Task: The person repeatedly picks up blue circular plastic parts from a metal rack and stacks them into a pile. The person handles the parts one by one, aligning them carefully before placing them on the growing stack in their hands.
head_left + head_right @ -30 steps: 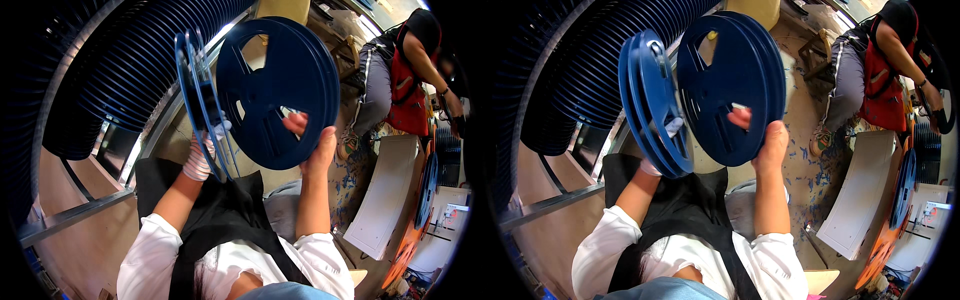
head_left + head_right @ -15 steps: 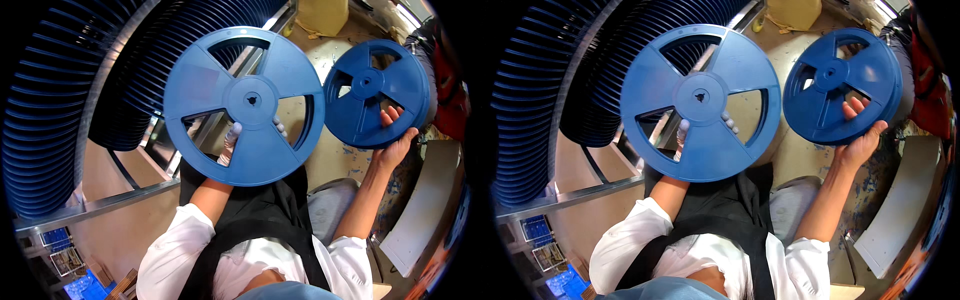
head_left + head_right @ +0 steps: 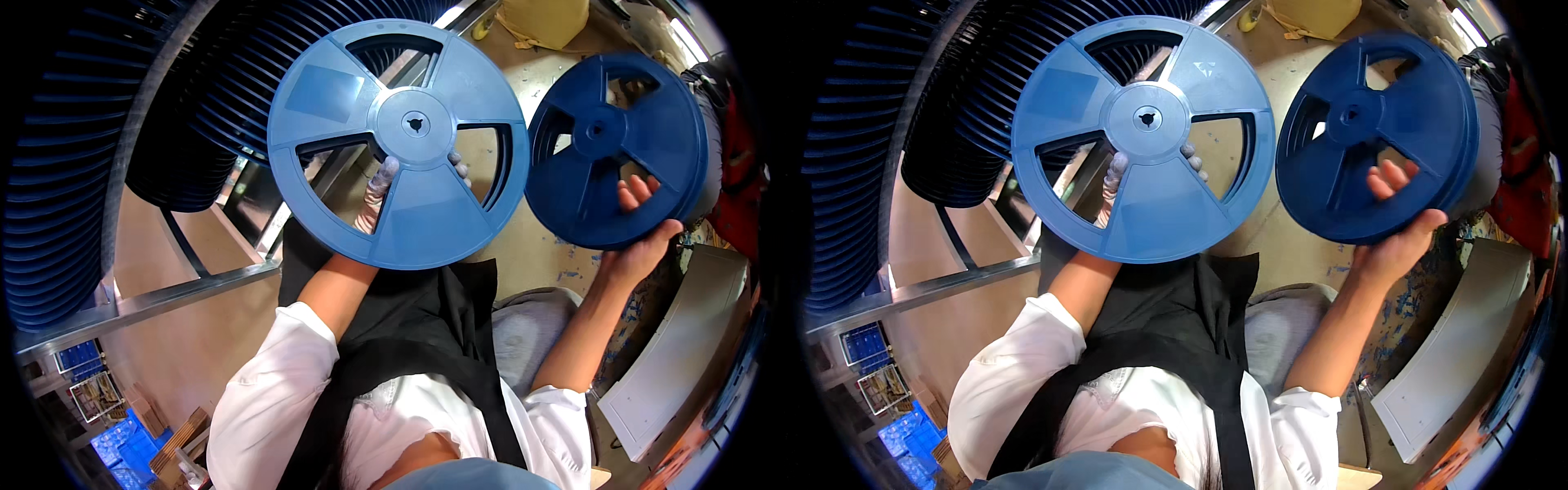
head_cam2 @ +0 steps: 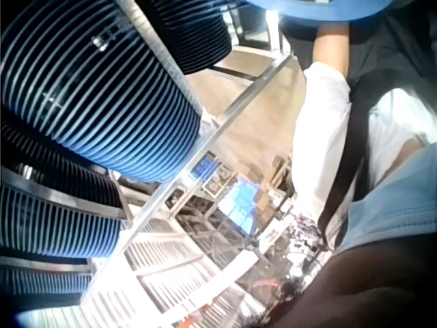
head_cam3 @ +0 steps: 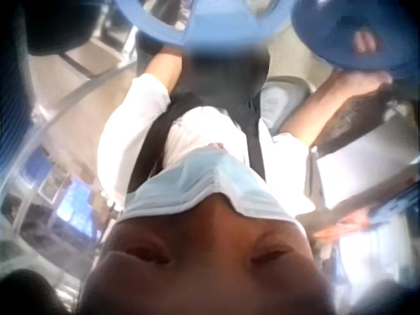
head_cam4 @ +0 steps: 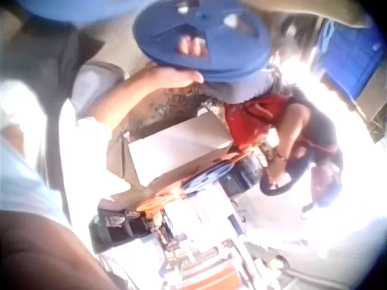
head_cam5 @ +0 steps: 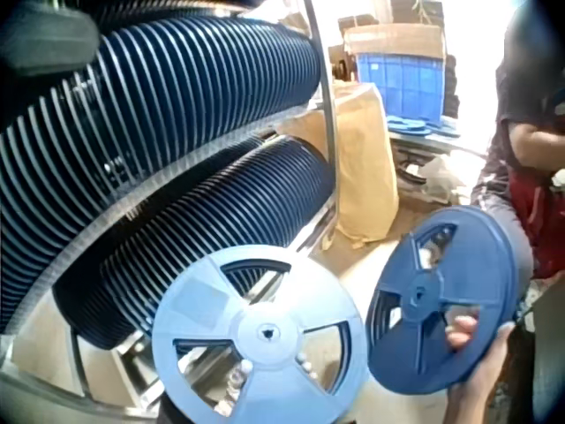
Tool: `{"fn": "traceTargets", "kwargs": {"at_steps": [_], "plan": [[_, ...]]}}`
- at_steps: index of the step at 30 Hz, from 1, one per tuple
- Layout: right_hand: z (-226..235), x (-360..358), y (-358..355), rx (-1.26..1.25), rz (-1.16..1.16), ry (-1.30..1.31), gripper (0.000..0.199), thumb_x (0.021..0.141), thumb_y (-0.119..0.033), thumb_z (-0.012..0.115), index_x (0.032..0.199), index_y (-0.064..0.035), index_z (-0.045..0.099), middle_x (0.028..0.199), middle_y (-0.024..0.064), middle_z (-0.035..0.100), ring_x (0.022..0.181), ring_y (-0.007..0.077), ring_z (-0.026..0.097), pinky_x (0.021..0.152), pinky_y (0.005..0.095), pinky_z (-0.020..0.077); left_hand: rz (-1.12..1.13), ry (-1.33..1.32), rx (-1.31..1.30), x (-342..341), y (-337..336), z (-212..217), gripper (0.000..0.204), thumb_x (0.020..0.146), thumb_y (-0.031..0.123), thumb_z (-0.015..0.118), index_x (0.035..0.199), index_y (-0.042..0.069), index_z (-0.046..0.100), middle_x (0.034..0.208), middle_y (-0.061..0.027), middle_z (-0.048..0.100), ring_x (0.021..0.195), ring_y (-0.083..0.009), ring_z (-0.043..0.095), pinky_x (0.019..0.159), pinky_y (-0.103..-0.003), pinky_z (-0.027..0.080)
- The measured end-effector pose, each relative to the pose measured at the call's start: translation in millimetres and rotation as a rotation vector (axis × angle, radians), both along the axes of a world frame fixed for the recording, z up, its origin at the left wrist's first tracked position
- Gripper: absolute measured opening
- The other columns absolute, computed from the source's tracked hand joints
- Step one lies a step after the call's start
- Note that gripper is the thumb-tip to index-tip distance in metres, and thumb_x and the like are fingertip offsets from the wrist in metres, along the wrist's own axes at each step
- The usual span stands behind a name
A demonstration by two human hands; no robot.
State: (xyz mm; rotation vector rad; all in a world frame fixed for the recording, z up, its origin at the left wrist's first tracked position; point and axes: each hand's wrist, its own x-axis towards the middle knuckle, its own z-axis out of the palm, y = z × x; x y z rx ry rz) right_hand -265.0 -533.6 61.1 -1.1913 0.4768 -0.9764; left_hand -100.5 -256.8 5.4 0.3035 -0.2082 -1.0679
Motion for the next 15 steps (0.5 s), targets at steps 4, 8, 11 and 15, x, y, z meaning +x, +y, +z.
{"fn": "traceTargets", "kwargs": {"at_steps": [4,8,11,15], "plan": [[7,9,70,-0.416,0.213,0.164,0.077,0.091,-0.060,0.045,0.125,0.0102,0.048,0.108,0.0240,0.065,0.097,0.0315,0.067,0.088,0.0400,0.0514,0.211,-0.142,0.443,-11,-7,8,0.075,0.081,0.038,0.073,0.137,0.003,0.037,0.117,-0.0141,0.054,0.116,-0.0306,0.053,0.104,-0.046,0.043],[11,17,138,-0.875,0.443,0.181,0.063,0.085,-0.045,0.065,0.115,0.0098,0.057,0.110,0.0239,0.064,0.099,0.0349,0.066,0.086,0.0384,0.0522,0.254,-0.230,0.558,-21,-13,11,0.076,0.080,0.040,0.072,0.137,0.003,0.037,0.116,-0.0143,0.054,0.115,-0.0309,0.053,0.104,-0.046,0.043],[14,24,166,-0.871,0.564,0.113,0.061,0.079,-0.037,0.073,0.117,0.0080,0.057,0.110,0.0235,0.064,0.098,0.0366,0.065,0.085,0.0376,0.0524,0.225,-0.204,0.456,-25,-13,9,0.077,0.080,0.041,0.072,0.137,0.004,0.036,0.116,-0.0145,0.055,0.115,-0.0311,0.053,0.104,-0.047,0.043],[16,28,177,-0.968,0.582,0.054,0.063,0.075,-0.036,0.076,0.117,0.0070,0.056,0.109,0.0202,0.065,0.096,0.0333,0.066,0.084,0.0375,0.0526,0.158,-0.172,0.303,-29,-12,6,0.078,0.079,0.042,0.072,0.137,0.004,0.036,0.115,-0.0147,0.055,0.115,-0.0313,0.054,0.105,-0.047,0.043]]}}
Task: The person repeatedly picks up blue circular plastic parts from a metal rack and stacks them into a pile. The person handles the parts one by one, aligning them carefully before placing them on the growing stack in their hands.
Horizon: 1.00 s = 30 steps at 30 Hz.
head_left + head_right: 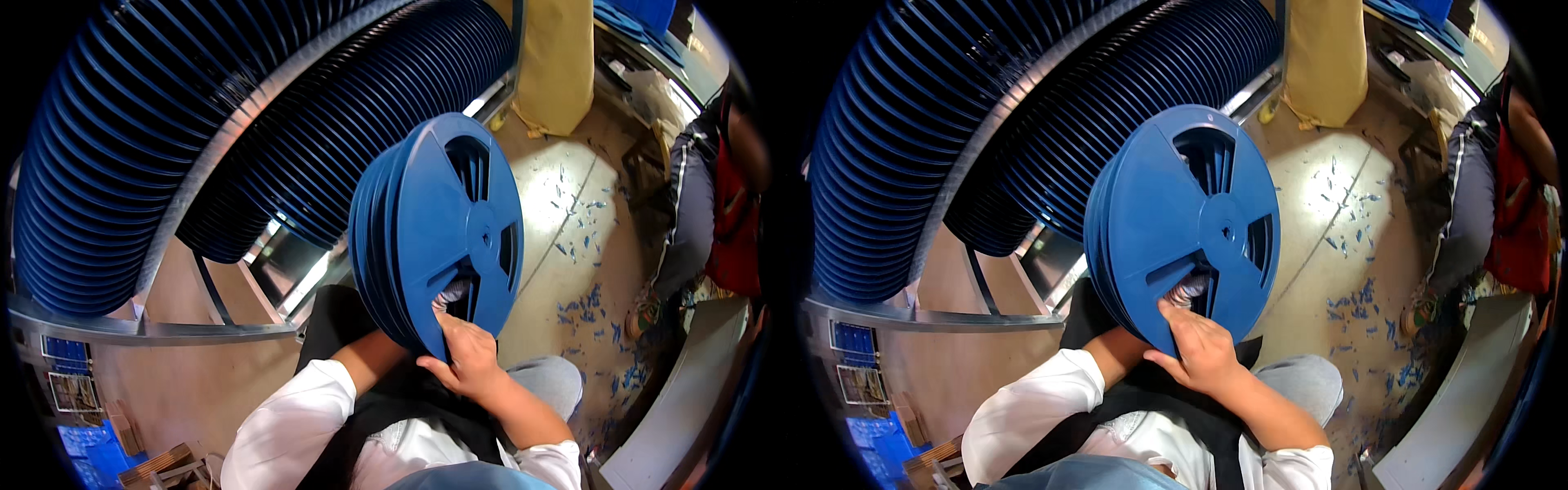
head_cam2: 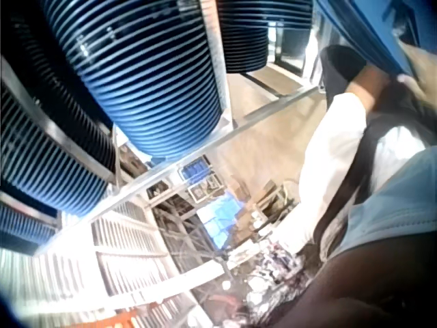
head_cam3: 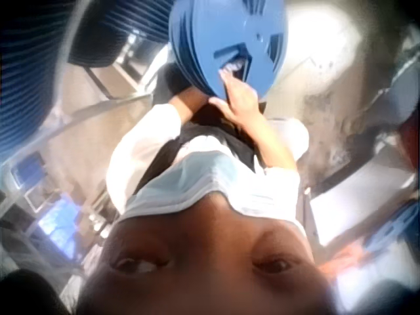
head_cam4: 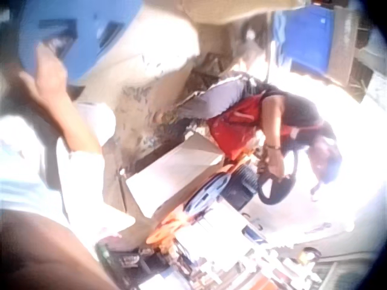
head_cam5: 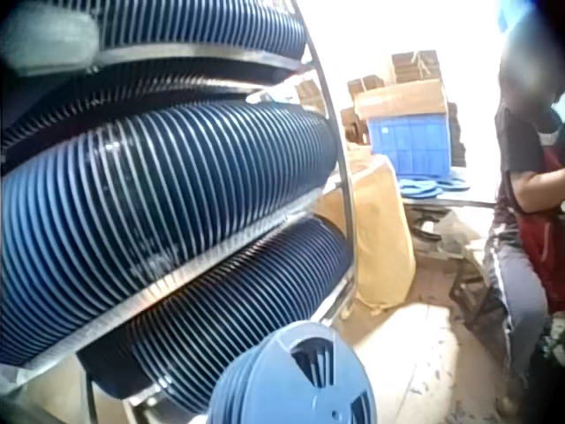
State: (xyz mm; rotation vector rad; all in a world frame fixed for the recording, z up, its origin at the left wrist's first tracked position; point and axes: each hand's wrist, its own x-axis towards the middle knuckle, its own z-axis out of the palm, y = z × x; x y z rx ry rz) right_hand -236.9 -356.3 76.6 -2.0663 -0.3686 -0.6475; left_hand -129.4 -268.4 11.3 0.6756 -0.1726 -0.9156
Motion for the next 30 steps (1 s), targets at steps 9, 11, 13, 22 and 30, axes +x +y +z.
{"fn": "traceTargets", "kwargs": {"at_steps": [9,11,13,22,30], "plan": [[-4,0,-130,1.085,-0.371,-0.040,0.055,0.098,-0.048,0.044,0.122,0.0014,0.052,0.092,0.0118,0.067,0.076,0.0207,0.066,0.083,0.0329,0.0533,-0.090,-0.020,-0.247,26,1,-1,0.081,0.078,0.046,0.072,0.137,0.004,0.036,0.113,-0.0152,0.055,0.114,-0.0320,0.054,0.105,-0.048,0.042],[-10,1,-160,1.268,-0.696,-0.108,0.055,0.100,-0.048,0.037,0.123,-0.0001,0.051,0.089,0.0098,0.065,0.073,0.0183,0.065,0.080,0.0324,0.0546,-0.075,-0.016,-0.281,25,5,2,0.081,0.078,0.047,0.072,0.137,0.004,0.036,0.113,-0.0153,0.055,0.114,-0.0321,0.054,0.105,-0.048,0.042],[-24,-11,-184,1.346,-0.671,-0.176,0.058,0.099,-0.050,0.036,0.122,-0.0001,0.053,0.091,0.0088,0.064,0.078,0.0185,0.065,0.087,0.0335,0.0549,-0.069,0.028,-0.325,19,4,3,0.083,0.076,0.049,0.072,0.137,0.005,0.036,0.112,-0.0158,0.055,0.114,-0.0328,0.054,0.105,-0.049,0.042],[-25,-26,-196,1.405,-0.505,-0.151,0.064,0.095,-0.057,0.038,0.125,-0.0007,0.050,0.089,0.0086,0.066,0.070,0.0143,0.065,0.084,0.0338,0.0561,-0.119,0.096,-0.344,17,-6,-2,0.084,0.069,0.051,0.077,0.133,0.007,0.044,0.106,-0.0141,0.057,0.109,-0.0363,0.057,0.098,-0.051,0.049],[-45,-22,-218,1.344,-0.380,-0.037,0.072,0.093,-0.060,0.035,0.128,0.0014,0.047,0.081,0.0071,0.068,0.068,0.0141,0.065,0.084,0.0337,0.0554,-0.106,0.148,-0.388,8,1,14,0.072,0.076,0.043,0.075,0.132,0.008,0.047,0.110,-0.0138,0.060,0.109,-0.0349,0.058,0.096,-0.052,0.050]]}}
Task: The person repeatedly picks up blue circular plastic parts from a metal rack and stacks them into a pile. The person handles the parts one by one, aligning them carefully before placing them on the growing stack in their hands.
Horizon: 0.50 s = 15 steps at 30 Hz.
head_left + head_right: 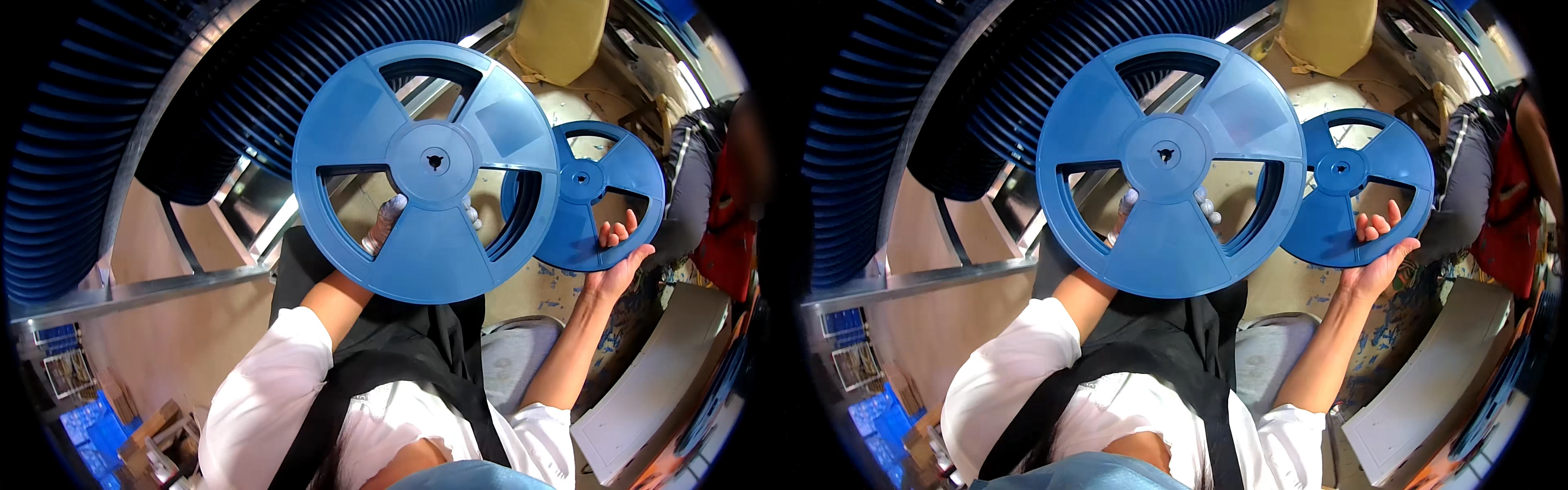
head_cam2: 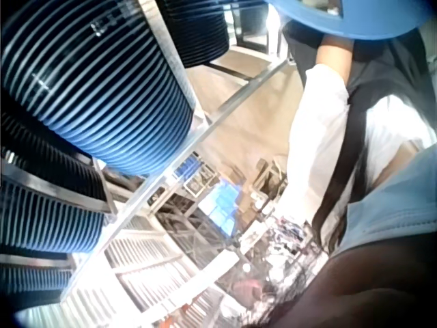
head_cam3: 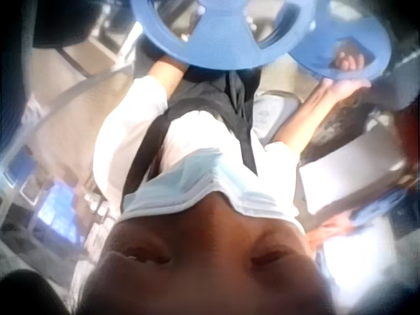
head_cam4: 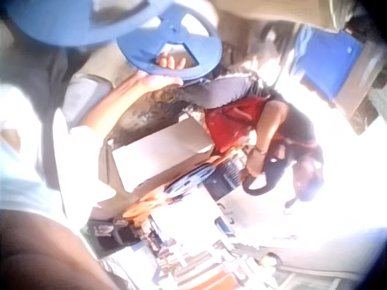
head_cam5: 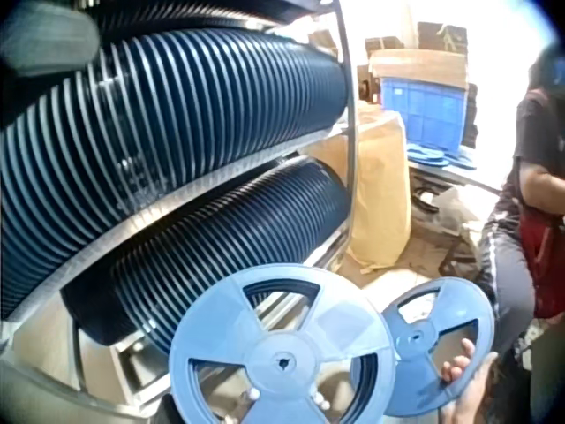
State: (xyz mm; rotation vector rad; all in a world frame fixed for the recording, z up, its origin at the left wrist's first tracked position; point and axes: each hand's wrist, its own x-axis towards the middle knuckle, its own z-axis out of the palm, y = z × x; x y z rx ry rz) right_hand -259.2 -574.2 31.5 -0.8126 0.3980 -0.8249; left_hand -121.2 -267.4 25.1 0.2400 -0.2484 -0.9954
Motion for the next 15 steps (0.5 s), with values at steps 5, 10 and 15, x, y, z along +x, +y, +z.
{"fn": "traceTargets", "kwargs": {"at_steps": [5,10,15], "plan": [[-1,39,14,-0.203,-0.021,0.211,0.072,0.092,-0.059,0.043,0.126,0.0054,0.046,0.081,0.0123,0.067,0.068,0.0204,0.065,0.083,0.0361,0.0539,0.111,0.027,0.068,-4,14,13,0.071,0.077,0.042,0.074,0.132,0.008,0.047,0.110,-0.0139,0.060,0.109,-0.0346,0.058,0.096,-0.051,0.050],[18,77,63,-0.453,0.070,0.156,0.026,0.096,-0.014,0.054,0.113,0.0026,0.045,0.088,0.0158,0.067,0.076,0.0226,0.067,0.079,0.0330,0.0514,0.244,0.041,0.175,-13,39,34,0.069,0.078,0.042,0.073,0.132,0.008,0.047,0.110,-0.0140,0.060,0.109,-0.0344,0.058,0.096,-0.051,0.050],[33,75,141,-0.683,0.394,-0.021,0.054,0.077,0.003,0.073,0.116,-0.0052,0.036,0.098,0.0189,0.065,0.093,0.0253,0.066,0.085,0.0350,0.0514,0.366,0.061,0.242,-23,54,46,0.068,0.079,0.041,0.073,0.132,0.008,0.047,0.111,-0.0141,0.060,0.109,-0.0341,0.058,0.096,-0.051,0.050]]}}
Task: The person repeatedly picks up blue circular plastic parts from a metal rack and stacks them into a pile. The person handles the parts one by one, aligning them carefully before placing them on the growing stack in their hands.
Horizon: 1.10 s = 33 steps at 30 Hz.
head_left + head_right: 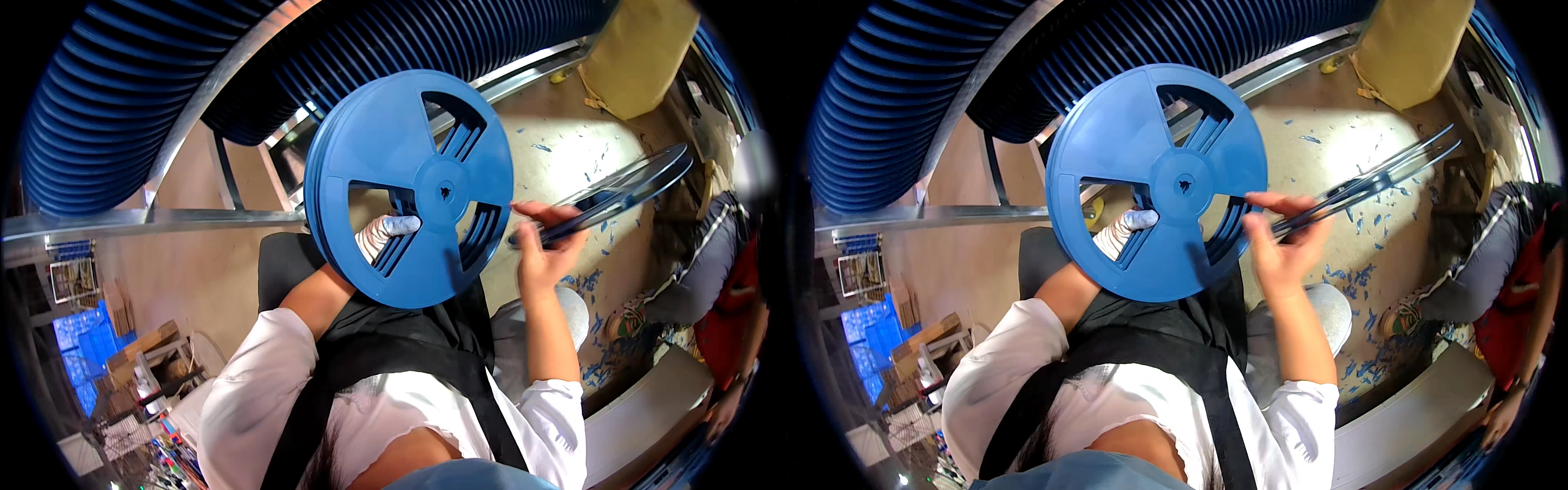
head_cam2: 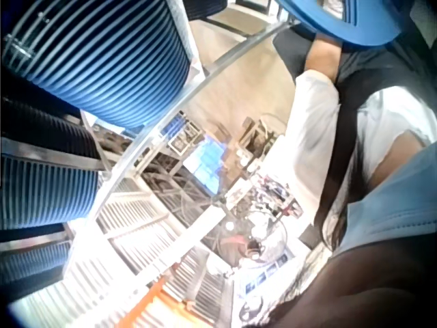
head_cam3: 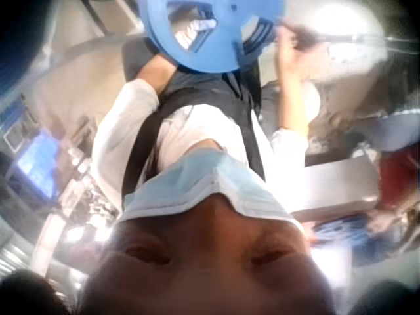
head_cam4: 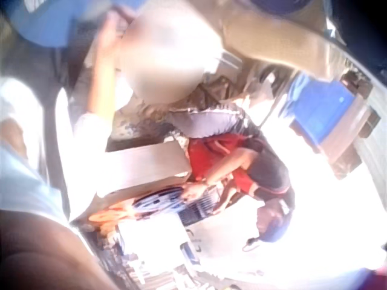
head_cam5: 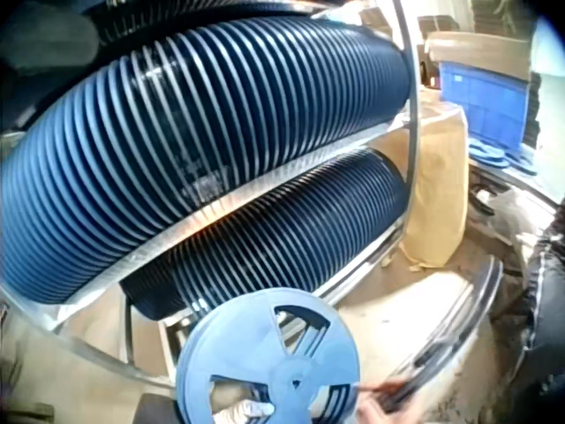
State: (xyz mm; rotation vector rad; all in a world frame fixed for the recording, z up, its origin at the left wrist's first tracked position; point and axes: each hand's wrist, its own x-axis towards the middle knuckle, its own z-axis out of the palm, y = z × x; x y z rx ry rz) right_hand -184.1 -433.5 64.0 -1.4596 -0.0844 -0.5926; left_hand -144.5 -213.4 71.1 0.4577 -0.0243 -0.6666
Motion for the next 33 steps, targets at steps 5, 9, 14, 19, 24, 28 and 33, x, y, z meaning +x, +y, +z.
{"fn": "traceTargets", "kwargs": {"at_steps": [5,9,14,19,24,28,33], "plan": [[14,-21,34,0.181,0.268,0.127,0.070,0.068,-0.008,0.086,0.119,0.0003,0.039,0.098,0.0205,0.066,0.084,0.0257,0.068,0.074,0.0346,0.0566,0.132,0.024,0.060,-16,23,4,0.067,0.080,0.040,0.072,0.133,0.008,0.047,0.111,-0.0142,0.060,0.110,-0.0338,0.059,0.096,-0.051,0.050],[4,-25,36,0.281,0.272,0.204,0.085,0.075,-0.044,0.079,0.131,0.0053,0.038,0.096,0.0193,0.066,0.073,0.0212,0.066,0.069,0.0305,0.0555,0.252,0.053,0.130,-31,48,4,0.066,0.080,0.039,0.071,0.133,0.007,0.047,0.112,-0.0143,0.060,0.110,-0.0335,0.059,0.096,-0.050,0.050],[15,-38,51,0.036,0.494,0.320,0.079,0.085,-0.045,0.067,0.135,0.0093,0.038,0.106,0.0221,0.065,0.087,0.0262,0.069,0.075,0.0319,0.0537,0.346,0.105,0.230,-51,64,3,0.064,0.081,0.038,0.071,0.133,0.007,0.047,0.112,-0.0144,0.060,0.110,-0.0333,0.059,0.096,-0.050,0.050],[44,-49,74,-0.511,0.675,0.138,0.076,0.083,-0.044,0.068,0.136,0.0042,0.041,0.117,0.0214,0.062,0.100,0.0352,0.065,0.085,0.0365,0.0507,0.347,0.172,0.299,-64,63,-9,0.063,0.082,0.037,0.070,0.133,0.007,0.047,0.113,-0.0145,0.060,0.110,-0.0330,0.059,0.096,-0.050,0.050],[46,-68,120,-0.567,0.733,0.049,0.071,0.073,-0.029,0.076,0.127,0.0052,0.046,0.113,0.0206,0.062,0.096,0.0334,0.064,0.079,0.0385,0.0499,0.310,0.222,0.357,-79,57,-7,0.062,0.083,0.036,0.069,0.133,0.007,0.047,0.113,-0.0146,0.060,0.110,-0.0327,0.059,0.096,-0.050,0.050],[43,-73,132,-0.574,0.728,0.016,0.071,0.070,-0.025,0.078,0.124,0.0064,0.045,0.107,0.0189,0.062,0.092,0.0308,0.064,0.077,0.0377,0.0488,0.261,0.230,0.396,-82,50,-7,0.061,0.084,0.035,0.069,0.133,0.007,0.047,0.114,-0.0147,0.060,0.110,-0.0325,0.059,0.096,-0.050,0.050],[53,-78,124,-0.557,0.761,0.020,0.073,0.072,-0.024,0.078,0.126,0.0095,0.042,0.104,0.0195,0.062,0.087,0.0319,0.063,0.076,0.0379,0.0493,0.230,0.252,0.419,-87,43,-8,0.060,0.085,0.034,0.068,0.133,0.007,0.047,0.114,-0.0148,0.060,0.110,-0.0322,0.059,0.096,-0.049,0.050]]}}
